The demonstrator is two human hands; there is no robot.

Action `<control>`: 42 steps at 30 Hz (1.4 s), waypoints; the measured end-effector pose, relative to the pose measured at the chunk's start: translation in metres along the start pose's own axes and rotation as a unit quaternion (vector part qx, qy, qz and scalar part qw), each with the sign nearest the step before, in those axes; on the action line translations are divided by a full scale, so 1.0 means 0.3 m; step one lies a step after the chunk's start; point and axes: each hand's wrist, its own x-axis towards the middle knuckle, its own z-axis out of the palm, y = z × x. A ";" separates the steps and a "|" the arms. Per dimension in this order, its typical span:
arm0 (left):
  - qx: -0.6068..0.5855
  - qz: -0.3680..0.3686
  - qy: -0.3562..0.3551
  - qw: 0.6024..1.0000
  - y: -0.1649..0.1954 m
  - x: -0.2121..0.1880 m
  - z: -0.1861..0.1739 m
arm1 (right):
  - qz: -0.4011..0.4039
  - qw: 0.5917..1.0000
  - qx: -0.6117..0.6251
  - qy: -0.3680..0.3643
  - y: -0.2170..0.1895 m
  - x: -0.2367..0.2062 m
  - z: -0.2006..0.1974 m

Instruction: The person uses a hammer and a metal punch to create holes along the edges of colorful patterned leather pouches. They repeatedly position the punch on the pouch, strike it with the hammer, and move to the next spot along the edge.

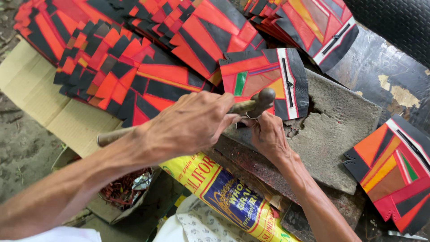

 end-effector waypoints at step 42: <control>-0.018 -0.018 0.004 1.000 -0.050 -0.008 0.004 | 0.112 0.990 0.087 0.014 0.004 0.016 0.006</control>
